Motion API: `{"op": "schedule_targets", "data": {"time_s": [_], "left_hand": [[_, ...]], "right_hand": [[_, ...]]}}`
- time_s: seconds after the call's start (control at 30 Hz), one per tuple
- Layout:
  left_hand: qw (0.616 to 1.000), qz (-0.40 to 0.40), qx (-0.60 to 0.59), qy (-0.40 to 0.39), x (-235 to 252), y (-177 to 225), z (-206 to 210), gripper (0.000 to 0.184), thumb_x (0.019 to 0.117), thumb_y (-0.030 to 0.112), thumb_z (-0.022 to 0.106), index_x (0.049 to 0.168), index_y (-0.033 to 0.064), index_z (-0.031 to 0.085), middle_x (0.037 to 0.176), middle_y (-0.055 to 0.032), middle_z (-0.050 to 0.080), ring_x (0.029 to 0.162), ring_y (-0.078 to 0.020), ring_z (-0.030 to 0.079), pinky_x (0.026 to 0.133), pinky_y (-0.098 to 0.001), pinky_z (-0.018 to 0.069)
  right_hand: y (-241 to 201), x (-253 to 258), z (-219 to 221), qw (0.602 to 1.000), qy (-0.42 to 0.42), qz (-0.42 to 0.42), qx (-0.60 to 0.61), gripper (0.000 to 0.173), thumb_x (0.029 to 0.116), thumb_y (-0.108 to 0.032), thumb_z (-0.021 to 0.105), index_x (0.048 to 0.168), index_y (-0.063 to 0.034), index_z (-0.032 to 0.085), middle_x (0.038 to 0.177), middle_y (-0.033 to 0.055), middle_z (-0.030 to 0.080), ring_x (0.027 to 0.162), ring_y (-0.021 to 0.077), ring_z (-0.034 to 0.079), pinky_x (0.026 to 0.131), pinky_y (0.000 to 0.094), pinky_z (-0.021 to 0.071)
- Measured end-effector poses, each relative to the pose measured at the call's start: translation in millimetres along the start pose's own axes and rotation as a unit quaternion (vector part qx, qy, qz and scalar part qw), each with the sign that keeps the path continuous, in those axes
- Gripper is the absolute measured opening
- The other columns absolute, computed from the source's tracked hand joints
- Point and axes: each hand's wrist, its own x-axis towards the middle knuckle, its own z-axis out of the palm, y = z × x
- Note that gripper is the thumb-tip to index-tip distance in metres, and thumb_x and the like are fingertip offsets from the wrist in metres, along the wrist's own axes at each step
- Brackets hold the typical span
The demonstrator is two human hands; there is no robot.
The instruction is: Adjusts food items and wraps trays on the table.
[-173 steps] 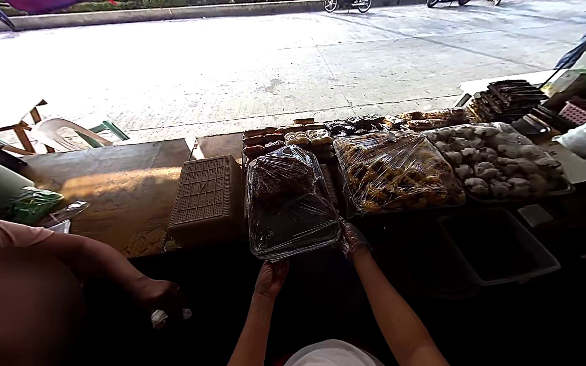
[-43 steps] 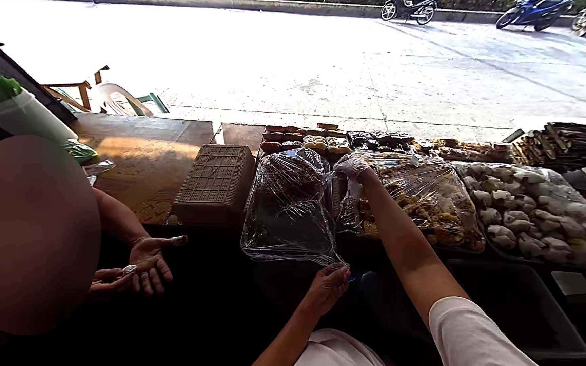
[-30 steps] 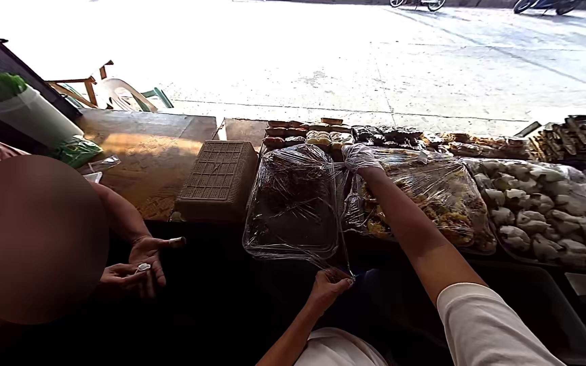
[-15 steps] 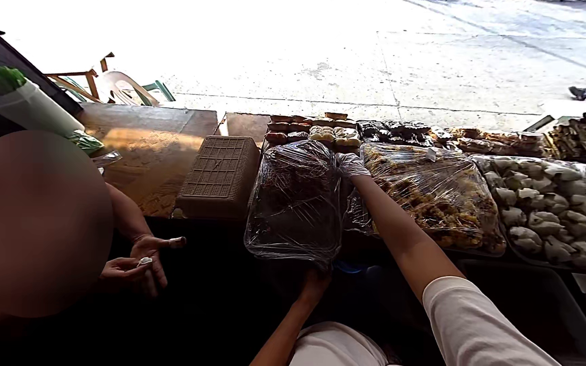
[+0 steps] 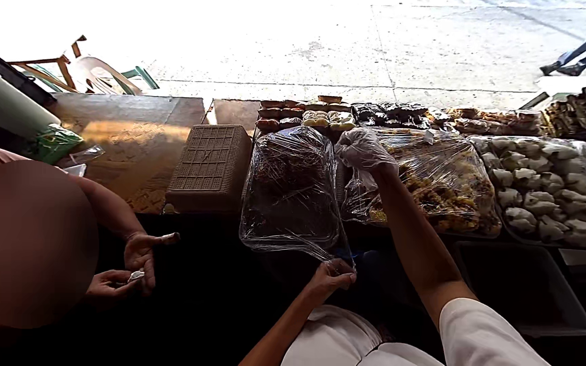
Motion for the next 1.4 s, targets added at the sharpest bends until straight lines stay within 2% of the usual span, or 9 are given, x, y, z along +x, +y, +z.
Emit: {"op": "schedule_targets", "data": {"time_s": [0.1, 0.2, 0.4, 0.5, 0.6, 0.77, 0.9, 1.1, 1.4], "left_hand": [[0.998, -0.028, -0.055, -0.002, 5.7, 5.2, 8.5, 0.014, 0.0945, -0.004, 0.059, 0.094, 0.0083, 0.064, 0.077, 0.0066, 0.067, 0.064, 0.0003, 0.059, 0.063, -0.0167, 0.0504], [0.994, -0.067, -0.087, -0.021, 10.0, 7.6, 12.6, 0.018, 0.0972, -0.003, 0.053, 0.090, 0.0117, 0.060, 0.076, 0.0063, 0.066, 0.062, -0.0004, 0.059, 0.061, -0.0164, 0.0505], [0.987, -0.144, -0.059, 0.031, 9.3, 0.9, 14.4, 0.015, 0.1051, 0.003, 0.048, 0.098, 0.0081, 0.060, 0.075, 0.0046, 0.064, 0.060, -0.0015, 0.058, 0.058, -0.0160, 0.0501], [0.971, -0.213, 0.095, -0.056, -1.8, 3.9, 6.4, 0.044, 0.1133, 0.031, 0.029, 0.102, 0.0058, 0.063, 0.076, 0.0040, 0.068, 0.060, -0.0008, 0.060, 0.055, -0.0165, 0.0485], [0.875, -0.237, 0.342, -0.247, -2.0, 56.8, -5.4, 0.069, 0.1116, 0.043, 0.017, 0.112, -0.0030, 0.069, 0.090, -0.0037, 0.073, 0.072, -0.0073, 0.066, 0.067, -0.0274, 0.0543], [0.797, -0.002, 0.584, -0.153, 87.6, 194.4, 5.7, 0.029, 0.1080, 0.018, 0.050, 0.104, -0.0034, 0.069, 0.088, -0.0039, 0.068, 0.078, -0.0055, 0.063, 0.078, -0.0262, 0.0538], [0.560, 0.059, 0.805, -0.188, 204.2, 242.5, -8.3, 0.024, 0.0993, -0.002, 0.055, 0.115, -0.0009, 0.073, 0.114, -0.0234, 0.070, 0.113, -0.0414, 0.066, 0.099, -0.0620, 0.0464], [0.315, -0.096, 0.882, -0.338, 276.0, 236.0, 11.8, 0.022, 0.0939, -0.002, 0.064, 0.114, 0.0019, 0.073, 0.121, -0.0218, 0.068, 0.121, -0.0422, 0.060, 0.100, -0.0622, 0.0448], [0.264, -0.030, 0.819, -0.509, 315.1, 243.5, -10.6, 0.019, 0.0911, 0.009, 0.075, 0.107, -0.0016, 0.074, 0.124, -0.0224, 0.065, 0.127, -0.0407, 0.054, 0.110, -0.0514, 0.0380]], "right_hand": [[21.4, -92.9, 18.3, 0.990, -0.020, 0.069, 0.120, 0.030, 0.1035, -0.029, 0.061, 0.089, -0.0043, 0.069, 0.076, 0.0105, 0.066, 0.067, 0.0219, 0.064, 0.067, 0.0435, 0.0554], [34.1, -134.6, 41.3, 0.970, -0.126, 0.185, 0.092, 0.045, 0.1073, -0.040, 0.051, 0.101, 0.0004, 0.070, 0.094, 0.0153, 0.070, 0.090, 0.0247, 0.069, 0.089, 0.0460, 0.0527], [45.1, -171.6, 91.5, 0.859, -0.072, 0.224, 0.454, 0.006, 0.1002, -0.005, 0.059, 0.097, -0.0006, 0.063, 0.071, -0.0018, 0.063, 0.059, 0.0043, 0.060, 0.061, 0.0210, 0.0533], [50.4, -186.0, 111.1, 0.817, -0.021, 0.259, 0.514, 0.007, 0.1006, -0.002, 0.058, 0.095, -0.0025, 0.062, 0.068, -0.0038, 0.059, 0.056, 0.0021, 0.055, 0.056, 0.0177, 0.0492], [57.2, -187.7, 116.6, 0.791, -0.003, 0.280, 0.544, 0.006, 0.1026, -0.004, 0.058, 0.102, 0.0008, 0.061, 0.076, -0.0002, 0.061, 0.063, 0.0041, 0.058, 0.062, 0.0195, 0.0517], [60.4, -197.2, 116.8, 0.768, 0.004, 0.261, 0.585, 0.002, 0.0998, 0.000, 0.060, 0.099, 0.0009, 0.061, 0.076, -0.0012, 0.061, 0.064, 0.0031, 0.059, 0.064, 0.0192, 0.0529], [59.4, -206.3, 119.5, 0.748, 0.024, 0.275, 0.603, 0.001, 0.0976, 0.001, 0.062, 0.097, 0.0001, 0.062, 0.075, -0.0013, 0.062, 0.064, 0.0034, 0.060, 0.064, 0.0191, 0.0539], [57.9, -210.6, 127.9, 0.725, 0.063, 0.304, 0.615, 0.002, 0.0960, 0.002, 0.063, 0.097, 0.0004, 0.062, 0.076, -0.0011, 0.062, 0.064, 0.0034, 0.060, 0.065, 0.0192, 0.0540], [34.2, -206.6, 141.0, 0.709, 0.180, 0.379, 0.567, 0.005, 0.0951, 0.003, 0.062, 0.095, -0.0016, 0.064, 0.075, -0.0030, 0.065, 0.066, 0.0012, 0.063, 0.065, 0.0174, 0.0552]]}}
